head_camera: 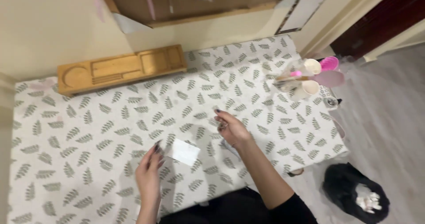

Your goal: Cleaning a table, wiping down an object, and organizing items into a wooden tray.

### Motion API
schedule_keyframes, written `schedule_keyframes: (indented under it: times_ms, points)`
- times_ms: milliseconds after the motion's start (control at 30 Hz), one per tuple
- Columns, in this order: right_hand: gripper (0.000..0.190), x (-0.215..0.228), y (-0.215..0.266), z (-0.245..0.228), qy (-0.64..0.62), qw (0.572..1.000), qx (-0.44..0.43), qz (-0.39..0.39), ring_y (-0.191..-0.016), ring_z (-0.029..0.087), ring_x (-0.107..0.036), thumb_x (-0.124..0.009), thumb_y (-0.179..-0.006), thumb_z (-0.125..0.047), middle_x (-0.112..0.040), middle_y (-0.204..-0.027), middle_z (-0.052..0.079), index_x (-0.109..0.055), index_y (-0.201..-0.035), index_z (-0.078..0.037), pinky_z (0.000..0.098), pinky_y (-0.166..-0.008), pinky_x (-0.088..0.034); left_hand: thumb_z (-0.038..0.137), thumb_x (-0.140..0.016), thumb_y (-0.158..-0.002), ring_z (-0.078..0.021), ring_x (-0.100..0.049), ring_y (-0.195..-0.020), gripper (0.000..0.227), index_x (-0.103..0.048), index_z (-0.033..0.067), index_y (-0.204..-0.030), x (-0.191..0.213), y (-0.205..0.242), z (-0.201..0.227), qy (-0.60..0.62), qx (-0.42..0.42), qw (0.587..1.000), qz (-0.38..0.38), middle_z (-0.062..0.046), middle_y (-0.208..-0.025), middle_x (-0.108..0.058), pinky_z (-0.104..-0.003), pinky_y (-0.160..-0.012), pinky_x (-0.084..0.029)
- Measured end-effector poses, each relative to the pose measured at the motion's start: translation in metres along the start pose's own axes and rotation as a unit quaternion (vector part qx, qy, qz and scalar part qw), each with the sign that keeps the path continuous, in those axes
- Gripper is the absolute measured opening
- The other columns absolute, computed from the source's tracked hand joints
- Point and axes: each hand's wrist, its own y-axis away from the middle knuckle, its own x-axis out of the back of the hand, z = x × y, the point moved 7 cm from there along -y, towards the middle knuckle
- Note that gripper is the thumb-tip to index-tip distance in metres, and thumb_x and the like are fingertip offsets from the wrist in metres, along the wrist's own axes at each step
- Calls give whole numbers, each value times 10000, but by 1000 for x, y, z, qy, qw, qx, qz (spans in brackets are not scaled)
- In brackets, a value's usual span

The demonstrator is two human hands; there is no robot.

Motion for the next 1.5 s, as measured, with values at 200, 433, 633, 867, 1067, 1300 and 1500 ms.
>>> schedule_keyframes:
  times_ms: [200, 433, 633, 867, 1067, 1300, 1500]
  points:
    - [236, 5, 78, -27, 99, 994, 37, -41, -859, 77, -620, -653, -943, -108, -695, -1010, 43, -710, -1152, -12, 250, -743, -475, 198, -638, -930, -78, -661, -1070, 473, -560, 107, -1388, -153, 66, 21, -43, -42, 981, -184, -15, -1222, -729, -241, -938, -478]
    - [615, -8, 124, -45, -113, 979, -74, -151, -1017, 292, -599, -452, -1002, -460, -673, -1201, 259, -454, -1418, -7, 390, -879, -512, 196, -654, -972, -132, -638, -1010, 353, -733, 32, -1274, -157, 67, -32, 37, 71, 992, -93, -81, -1137, -729, -303, -929, -492]
    - [523, 70, 67, 1, -34, 988, -94, -117, -1364, 398, -522, -427, -944, -9, -542, -1411, 316, -355, -1451, 99, 462, -1148, -439, 252, -667, -952, -147, -650, -1092, 401, -706, 5, -1266, -86, 82, -32, 63, 111, 992, -6, -43, -1200, -712, -325, -971, -518]
    - [440, 48, 45, 53, 208, 970, -98, -75, -1041, 326, -709, -557, -917, 48, -662, -1151, 239, -426, -1336, 49, 416, -958, -592, 264, -691, -959, -165, -654, -1057, 406, -666, -13, -1254, 12, 88, -53, 105, 114, 984, 84, -74, -1204, -707, -301, -876, -519]
    - [267, 27, 42, 96, 275, 955, -76, -78, -890, 230, -724, -637, -955, -44, -750, -1067, 140, -602, -1207, 36, 370, -843, -619, 206, -611, -989, -172, -660, -1085, 401, -587, 4, -1335, 84, 65, -94, 118, 115, 981, 106, -66, -1230, -703, -309, -861, -512]
    - [227, 140, 95, -19, 225, 966, 100, 74, -808, 224, -736, -610, -927, -111, -779, -1082, 166, -593, -1140, -34, 392, -709, -572, 193, -625, -1014, -208, -660, -1102, 360, -584, -20, -1301, 64, 33, -82, 32, 129, 989, 60, -95, -1228, -686, -325, -885, -511]
    - [200, 276, 150, -124, 114, 934, 187, 282, -771, 213, -724, -657, -906, -76, -766, -1034, 211, -531, -1060, -61, 347, -752, -623, 199, -640, -1000, -215, -652, -1098, 351, -604, 4, -1289, -23, 30, -60, 37, 92, 995, -9, -88, -1238, -691, -340, -889, -510]
